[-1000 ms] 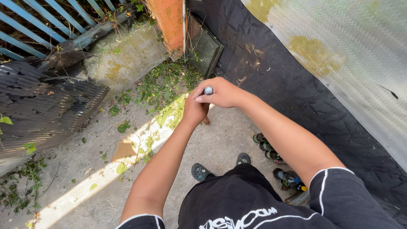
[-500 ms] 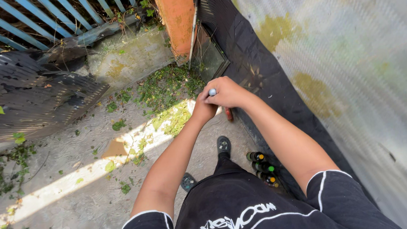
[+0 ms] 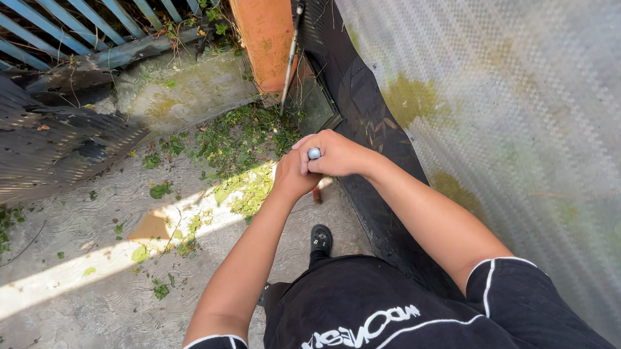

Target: The person moves metal chair frames, a broom, and a long metal pipe in an outdoor paved area by hand, occasionally clearing plastic sheeting.

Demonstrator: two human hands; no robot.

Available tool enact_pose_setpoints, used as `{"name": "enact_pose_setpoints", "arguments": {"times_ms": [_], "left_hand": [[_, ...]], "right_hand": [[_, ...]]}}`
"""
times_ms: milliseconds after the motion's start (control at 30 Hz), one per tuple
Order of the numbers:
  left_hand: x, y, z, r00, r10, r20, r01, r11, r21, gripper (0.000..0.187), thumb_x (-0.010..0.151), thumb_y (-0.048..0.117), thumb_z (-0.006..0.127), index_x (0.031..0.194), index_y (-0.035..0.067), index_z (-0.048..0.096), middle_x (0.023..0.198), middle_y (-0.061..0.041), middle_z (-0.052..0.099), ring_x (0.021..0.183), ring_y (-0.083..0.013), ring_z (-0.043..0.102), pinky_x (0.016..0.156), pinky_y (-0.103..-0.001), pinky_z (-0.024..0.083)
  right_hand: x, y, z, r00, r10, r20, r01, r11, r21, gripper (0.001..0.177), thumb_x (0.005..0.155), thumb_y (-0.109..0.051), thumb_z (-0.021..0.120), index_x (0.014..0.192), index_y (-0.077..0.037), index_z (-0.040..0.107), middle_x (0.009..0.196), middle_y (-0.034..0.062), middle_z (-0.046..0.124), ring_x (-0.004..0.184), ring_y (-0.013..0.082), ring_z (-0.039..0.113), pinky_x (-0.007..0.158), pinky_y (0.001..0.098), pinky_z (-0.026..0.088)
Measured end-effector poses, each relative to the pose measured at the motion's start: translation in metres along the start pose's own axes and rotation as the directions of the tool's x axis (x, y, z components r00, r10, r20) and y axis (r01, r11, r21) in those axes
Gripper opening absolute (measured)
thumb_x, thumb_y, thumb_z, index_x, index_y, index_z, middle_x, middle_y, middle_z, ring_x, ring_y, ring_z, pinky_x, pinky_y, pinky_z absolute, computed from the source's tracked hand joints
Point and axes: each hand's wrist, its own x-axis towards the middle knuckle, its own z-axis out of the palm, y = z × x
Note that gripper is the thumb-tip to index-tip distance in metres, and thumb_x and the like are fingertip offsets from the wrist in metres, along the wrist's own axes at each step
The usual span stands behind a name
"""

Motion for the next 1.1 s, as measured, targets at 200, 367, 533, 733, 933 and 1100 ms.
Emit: {"name": "enact_pose_setpoints", "arguments": {"times_ms": [200, 367, 533, 733, 933, 1100], "left_hand": [[0.002, -0.003, -0.017, 0.999, 0.032, 0.005, -0.033, 0.996, 0.078, 0.019, 0.078, 0.014, 0.066, 0.095, 0.01, 0.075, 0.096, -0.022, 0.074, 0.091, -0.044, 0.069, 0.082, -0.051, 0.056], [0.003, 0.007, -0.037, 0.995, 0.097, -0.03, -0.098, 0.993, -0.062, 0.024, 0.076, 0.009, 0.064, 0.099, 0.006, 0.071, 0.098, -0.022, 0.073, 0.09, -0.0463, 0.067, 0.079, -0.052, 0.055], [0.021, 0.007, -0.027, 0.996, 0.089, -0.002, -0.088, 0.99, -0.112, 0.02, 0.077, 0.009, 0.063, 0.095, 0.004, 0.07, 0.095, -0.022, 0.073, 0.09, -0.0445, 0.069, 0.078, -0.05, 0.056], [0.046, -0.012, 0.005, 0.997, 0.065, -0.038, -0.071, 0.978, -0.196, 0.016, 0.08, 0.012, 0.065, 0.093, 0.003, 0.069, 0.094, -0.021, 0.074, 0.092, -0.0416, 0.07, 0.079, -0.048, 0.056], [0.046, -0.018, 0.009, 0.993, -0.108, -0.054, 0.1, 0.986, -0.13, 0.018, 0.076, 0.012, 0.067, 0.092, 0.003, 0.069, 0.093, -0.022, 0.072, 0.091, -0.0432, 0.069, 0.08, -0.05, 0.055], [0.024, -0.007, -0.011, 0.995, -0.045, -0.094, 0.041, 0.998, -0.042, 0.017, 0.076, 0.01, 0.065, 0.092, 0.005, 0.07, 0.093, -0.023, 0.072, 0.088, -0.0457, 0.068, 0.08, -0.053, 0.055]], "right_hand": [[0.007, -0.011, -0.005, 0.997, 0.044, -0.059, -0.042, 0.999, 0.024, 0.011, 0.075, 0.004, 0.065, 0.076, -0.003, 0.074, 0.095, 0.0097, 0.078, 0.112, 0.0248, 0.073, 0.093, 0.0339, 0.055], [0.012, -0.029, -0.012, 0.992, 0.0, -0.13, -0.004, 1.0, -0.026, 0.012, 0.076, 0.003, 0.064, 0.075, -0.002, 0.075, 0.086, 0.0122, 0.078, 0.111, 0.0234, 0.074, 0.089, 0.0342, 0.056], [0.018, -0.048, -0.021, 0.977, 0.089, -0.195, -0.12, 0.981, -0.15, 0.012, 0.077, -0.001, 0.064, 0.079, -0.003, 0.075, 0.082, 0.0097, 0.078, 0.08, 0.0197, 0.076, 0.077, 0.0324, 0.058], [0.031, -0.025, -0.023, 0.978, 0.067, -0.195, -0.11, 0.97, -0.217, 0.011, 0.078, -0.002, 0.065, 0.082, -0.004, 0.075, 0.08, 0.0095, 0.076, 0.074, 0.0197, 0.074, 0.072, 0.033, 0.057], [0.036, 0.003, -0.022, 0.99, -0.005, -0.138, -0.011, 0.993, -0.117, 0.008, 0.077, 0.001, 0.068, 0.079, -0.003, 0.074, 0.084, 0.0103, 0.075, 0.095, 0.0239, 0.075, 0.079, 0.0336, 0.057], [0.032, 0.002, -0.015, 0.995, -0.009, -0.095, 0.006, 0.999, -0.034, 0.011, 0.078, 0.004, 0.064, 0.077, -0.002, 0.073, 0.085, 0.0109, 0.077, 0.113, 0.0251, 0.074, 0.087, 0.0341, 0.057]]}}
